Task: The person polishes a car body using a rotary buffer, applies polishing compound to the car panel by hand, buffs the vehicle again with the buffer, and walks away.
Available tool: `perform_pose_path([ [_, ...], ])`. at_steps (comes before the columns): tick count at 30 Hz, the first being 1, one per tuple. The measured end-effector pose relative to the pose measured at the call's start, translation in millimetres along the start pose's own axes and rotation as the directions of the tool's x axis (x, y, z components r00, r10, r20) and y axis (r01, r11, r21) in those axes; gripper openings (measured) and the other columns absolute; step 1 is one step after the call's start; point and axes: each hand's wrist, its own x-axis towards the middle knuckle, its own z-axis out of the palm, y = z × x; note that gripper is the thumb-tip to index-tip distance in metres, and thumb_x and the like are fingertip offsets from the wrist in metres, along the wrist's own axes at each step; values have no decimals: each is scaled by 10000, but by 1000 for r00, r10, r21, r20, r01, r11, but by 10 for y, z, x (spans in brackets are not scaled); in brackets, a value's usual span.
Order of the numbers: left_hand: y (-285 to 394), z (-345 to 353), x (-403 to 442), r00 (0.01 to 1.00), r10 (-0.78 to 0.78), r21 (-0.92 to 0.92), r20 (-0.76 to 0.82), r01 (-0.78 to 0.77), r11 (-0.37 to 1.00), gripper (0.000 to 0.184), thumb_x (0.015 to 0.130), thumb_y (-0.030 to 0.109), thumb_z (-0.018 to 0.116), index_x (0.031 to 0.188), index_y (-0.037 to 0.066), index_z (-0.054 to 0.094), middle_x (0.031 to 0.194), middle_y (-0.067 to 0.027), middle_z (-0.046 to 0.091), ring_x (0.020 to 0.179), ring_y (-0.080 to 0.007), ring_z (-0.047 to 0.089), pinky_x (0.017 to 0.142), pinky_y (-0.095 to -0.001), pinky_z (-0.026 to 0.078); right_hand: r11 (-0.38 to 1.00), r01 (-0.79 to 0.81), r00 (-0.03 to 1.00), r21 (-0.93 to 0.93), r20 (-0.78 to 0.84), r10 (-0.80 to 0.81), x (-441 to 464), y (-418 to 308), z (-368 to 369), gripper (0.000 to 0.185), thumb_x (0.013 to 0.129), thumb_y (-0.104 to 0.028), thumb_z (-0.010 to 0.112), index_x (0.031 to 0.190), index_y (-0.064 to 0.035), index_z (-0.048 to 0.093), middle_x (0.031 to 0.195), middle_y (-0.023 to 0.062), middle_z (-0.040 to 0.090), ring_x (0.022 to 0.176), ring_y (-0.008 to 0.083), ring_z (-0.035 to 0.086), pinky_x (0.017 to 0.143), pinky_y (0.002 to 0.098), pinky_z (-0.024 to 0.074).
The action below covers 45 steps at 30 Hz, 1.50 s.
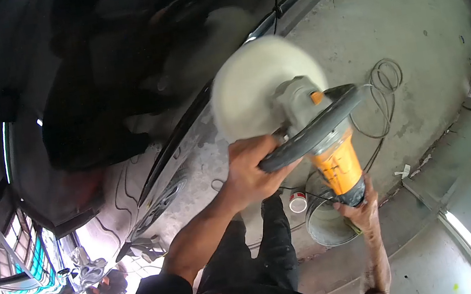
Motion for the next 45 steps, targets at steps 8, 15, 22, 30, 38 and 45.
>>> perform_pose_path([
  [8, -4, 4, -76, 1000, 21, 5, -3, -21, 1000, 277, 747, 150, 845, 740, 38, 592, 610, -79, 591, 492, -185, 582, 486, -305, 421, 998, -62, 997, 14, 50, 61, 23, -109, -59, 943, 592, -185, 899, 1381, 65, 447, 1128, 227, 695, 1035, 298, 697, 897, 364, 542],
  [15, -30, -77, 356, 997, 78, -132, -10, -79, 988, 225, 780, 98, 806, 752, 33, 592, 641, -102, 596, 547, -278, 608, 510, -359, 441, 993, -7, 994, 117, -111, 20, 72, -392, 36, 854, 657, -160, 884, 1357, 77, 457, 1090, 155, 695, 963, 199, 650, 870, 327, 517],
  [22, -135, 11, 224, 994, 108, -73, -32, -111, 991, 255, 757, 152, 847, 739, 31, 623, 620, -94, 600, 524, -218, 602, 494, -331, 423, 984, -14, 999, 178, -40, 22, 89, -282, 26, 835, 675, -134, 867, 1368, 68, 446, 1120, 153, 687, 980, 187, 650, 884, 325, 512],
  [30, -231, 330, -328, 996, 60, -147, -61, -69, 987, 218, 685, 59, 827, 710, 7, 617, 616, -117, 576, 515, -283, 576, 474, -371, 417, 980, -57, 997, 189, 58, 47, -38, 357, 67, 912, 640, -198, 848, 1411, 55, 432, 1148, 149, 675, 1034, 214, 645, 930, 349, 497],
  [38, -314, 817, -847, 994, -75, -97, -78, 67, 993, 212, 674, 69, 800, 746, 20, 607, 636, -104, 548, 562, -310, 578, 508, -398, 430, 979, -97, 983, 177, 170, 66, -81, 915, -19, 929, 647, -235, 857, 1416, 48, 419, 1135, 159, 664, 1019, 219, 628, 926, 351, 489],
  [45, -326, 1134, -1146, 984, -138, -57, -110, 133, 990, 242, 672, 62, 814, 717, 28, 578, 633, -114, 534, 560, -329, 566, 505, -419, 412, 971, -72, 961, 230, 275, 6, -71, 1398, -12, 932, 659, -224, 858, 1430, 46, 409, 1117, 147, 671, 977, 214, 643, 879, 346, 513],
])
